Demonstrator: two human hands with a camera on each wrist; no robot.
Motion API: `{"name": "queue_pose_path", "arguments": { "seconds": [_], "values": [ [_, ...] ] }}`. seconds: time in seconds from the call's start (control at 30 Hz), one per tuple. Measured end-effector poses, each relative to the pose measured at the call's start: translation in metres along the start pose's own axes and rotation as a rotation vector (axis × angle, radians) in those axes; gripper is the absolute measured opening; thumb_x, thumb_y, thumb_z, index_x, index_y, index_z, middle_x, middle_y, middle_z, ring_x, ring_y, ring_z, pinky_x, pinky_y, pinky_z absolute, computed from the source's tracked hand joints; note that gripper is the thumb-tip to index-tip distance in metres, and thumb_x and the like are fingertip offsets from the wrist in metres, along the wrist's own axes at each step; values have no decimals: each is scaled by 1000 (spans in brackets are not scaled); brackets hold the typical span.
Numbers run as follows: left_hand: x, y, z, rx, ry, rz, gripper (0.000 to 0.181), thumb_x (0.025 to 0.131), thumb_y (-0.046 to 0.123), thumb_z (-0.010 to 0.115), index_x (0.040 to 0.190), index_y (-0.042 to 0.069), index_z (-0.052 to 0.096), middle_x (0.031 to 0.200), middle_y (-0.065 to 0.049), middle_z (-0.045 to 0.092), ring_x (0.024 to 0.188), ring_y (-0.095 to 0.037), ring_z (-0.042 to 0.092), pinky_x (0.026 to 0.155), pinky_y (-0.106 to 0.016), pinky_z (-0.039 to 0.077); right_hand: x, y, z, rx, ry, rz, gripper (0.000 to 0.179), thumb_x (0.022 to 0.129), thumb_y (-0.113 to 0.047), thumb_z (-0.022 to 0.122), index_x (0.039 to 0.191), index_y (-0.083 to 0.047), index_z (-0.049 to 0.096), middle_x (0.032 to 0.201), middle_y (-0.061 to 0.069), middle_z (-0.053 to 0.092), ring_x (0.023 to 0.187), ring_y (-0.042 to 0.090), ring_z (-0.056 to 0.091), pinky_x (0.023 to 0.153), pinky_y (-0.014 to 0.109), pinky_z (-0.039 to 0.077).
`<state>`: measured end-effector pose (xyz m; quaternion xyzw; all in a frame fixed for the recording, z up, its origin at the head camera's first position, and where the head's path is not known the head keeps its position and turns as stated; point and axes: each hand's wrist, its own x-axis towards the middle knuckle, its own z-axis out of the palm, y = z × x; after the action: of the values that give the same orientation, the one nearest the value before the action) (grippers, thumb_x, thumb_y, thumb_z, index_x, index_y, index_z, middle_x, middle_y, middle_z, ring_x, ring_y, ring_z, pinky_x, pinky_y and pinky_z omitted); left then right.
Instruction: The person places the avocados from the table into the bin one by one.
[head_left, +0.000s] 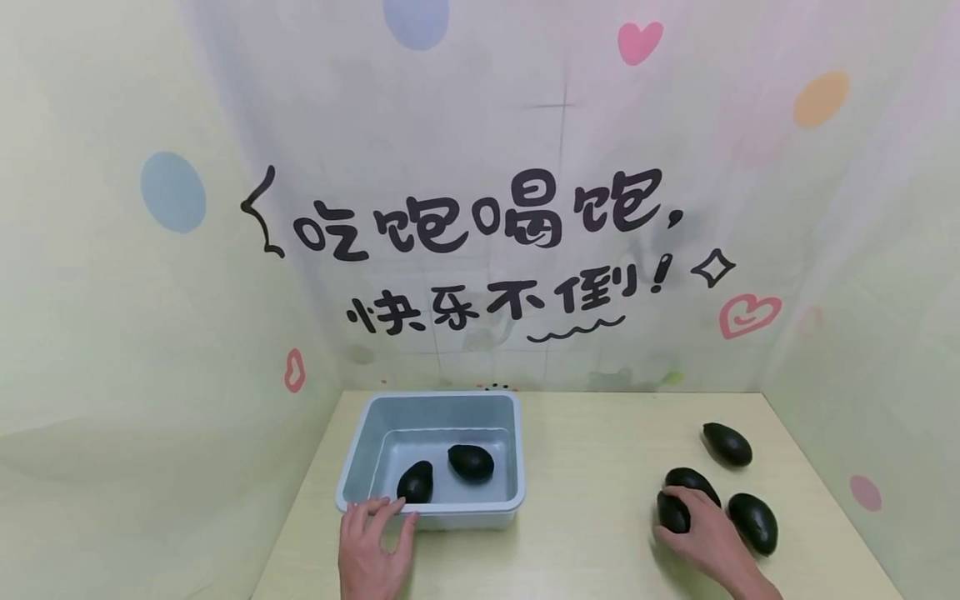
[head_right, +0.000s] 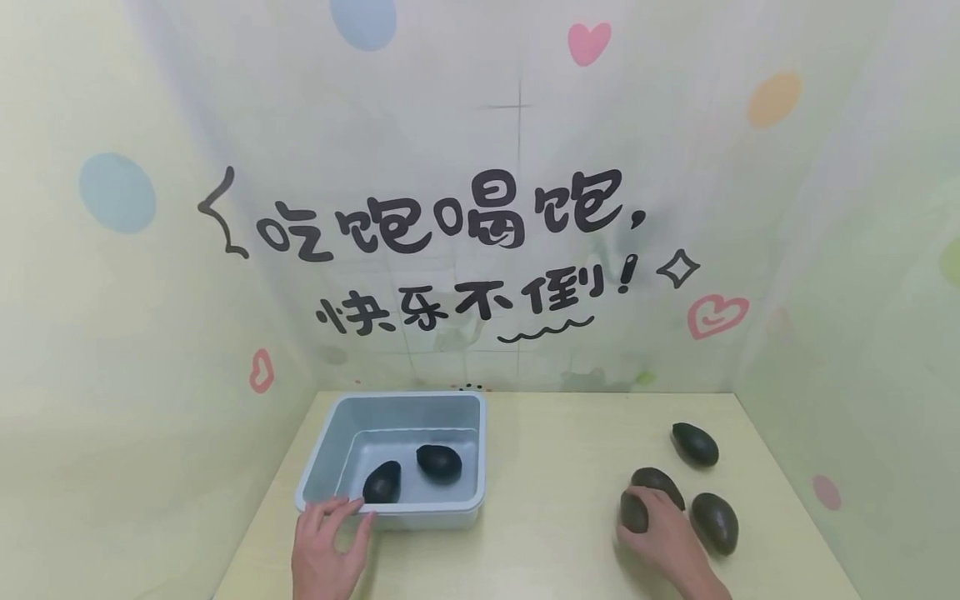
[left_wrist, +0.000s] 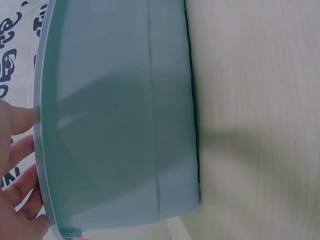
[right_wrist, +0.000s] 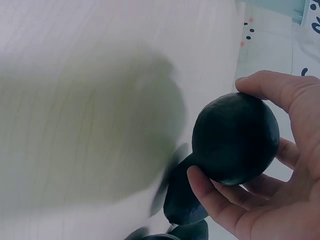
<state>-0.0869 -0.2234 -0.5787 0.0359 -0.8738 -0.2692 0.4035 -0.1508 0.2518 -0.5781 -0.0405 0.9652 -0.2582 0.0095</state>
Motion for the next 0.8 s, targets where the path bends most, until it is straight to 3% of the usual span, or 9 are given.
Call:
{"name": "queue_pose_path", "arguments": {
  "seconds": [0.47,0.8],
  "values": [
    [0,-1,1,-9,11,5,30,70,10,95,96,7,80,100,-14,69,104,-38,63,105,-76,41,1,-3,-6,-15,21,-36,59,85,-29,86,133,-1,67,138,29,64,129,53,61,100,66,54],
    [0,-1,2,-31,23,10,31,70,9,94,96,6,80,100,-15,68,104,-38,62,104,-77,40,1,-8,-15,-32,92,-88,56,82,-25,87,130,-1,68,134,25,67,124,48,66,98,62,56]
  ]
}}
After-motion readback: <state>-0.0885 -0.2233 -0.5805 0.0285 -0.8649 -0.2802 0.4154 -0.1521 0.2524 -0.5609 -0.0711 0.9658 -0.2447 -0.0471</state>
